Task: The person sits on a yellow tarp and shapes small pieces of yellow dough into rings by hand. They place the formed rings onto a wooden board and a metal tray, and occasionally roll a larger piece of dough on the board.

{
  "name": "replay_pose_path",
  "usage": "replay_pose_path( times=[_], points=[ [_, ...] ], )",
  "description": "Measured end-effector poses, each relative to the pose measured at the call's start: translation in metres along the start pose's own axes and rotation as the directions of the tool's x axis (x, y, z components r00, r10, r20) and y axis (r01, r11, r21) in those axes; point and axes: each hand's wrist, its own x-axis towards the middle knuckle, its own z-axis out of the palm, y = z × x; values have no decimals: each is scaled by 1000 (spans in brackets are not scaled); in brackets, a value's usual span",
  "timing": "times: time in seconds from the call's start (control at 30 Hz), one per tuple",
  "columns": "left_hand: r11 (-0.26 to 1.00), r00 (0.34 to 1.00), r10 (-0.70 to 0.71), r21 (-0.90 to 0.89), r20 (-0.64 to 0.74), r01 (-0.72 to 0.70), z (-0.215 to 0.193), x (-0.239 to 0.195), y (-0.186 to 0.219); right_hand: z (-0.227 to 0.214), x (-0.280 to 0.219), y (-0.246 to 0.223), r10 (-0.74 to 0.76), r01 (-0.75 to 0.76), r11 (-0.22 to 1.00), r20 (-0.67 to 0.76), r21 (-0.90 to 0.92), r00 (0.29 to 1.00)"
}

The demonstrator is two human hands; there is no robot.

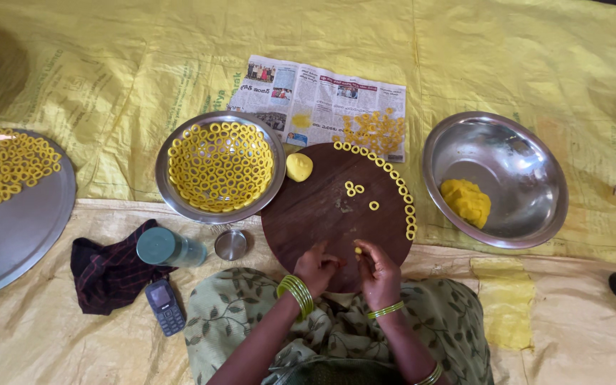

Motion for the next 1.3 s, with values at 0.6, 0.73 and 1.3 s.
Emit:
replay_pose_path(
  times=[0.6,0.73,1.3],
  points=[
    [927,993,-106,367,46,81,3,26,-9,21,-47,152,342,-368,887,137,279,930],
    [826,987,-162,548,4,133,1,44,-40,36,-48,216,550,-539,643,162,544,820],
    [309,972,-120,923,-201,229,22,124,-132,44,-54,231,714,-685,290,326,668,620]
  ],
)
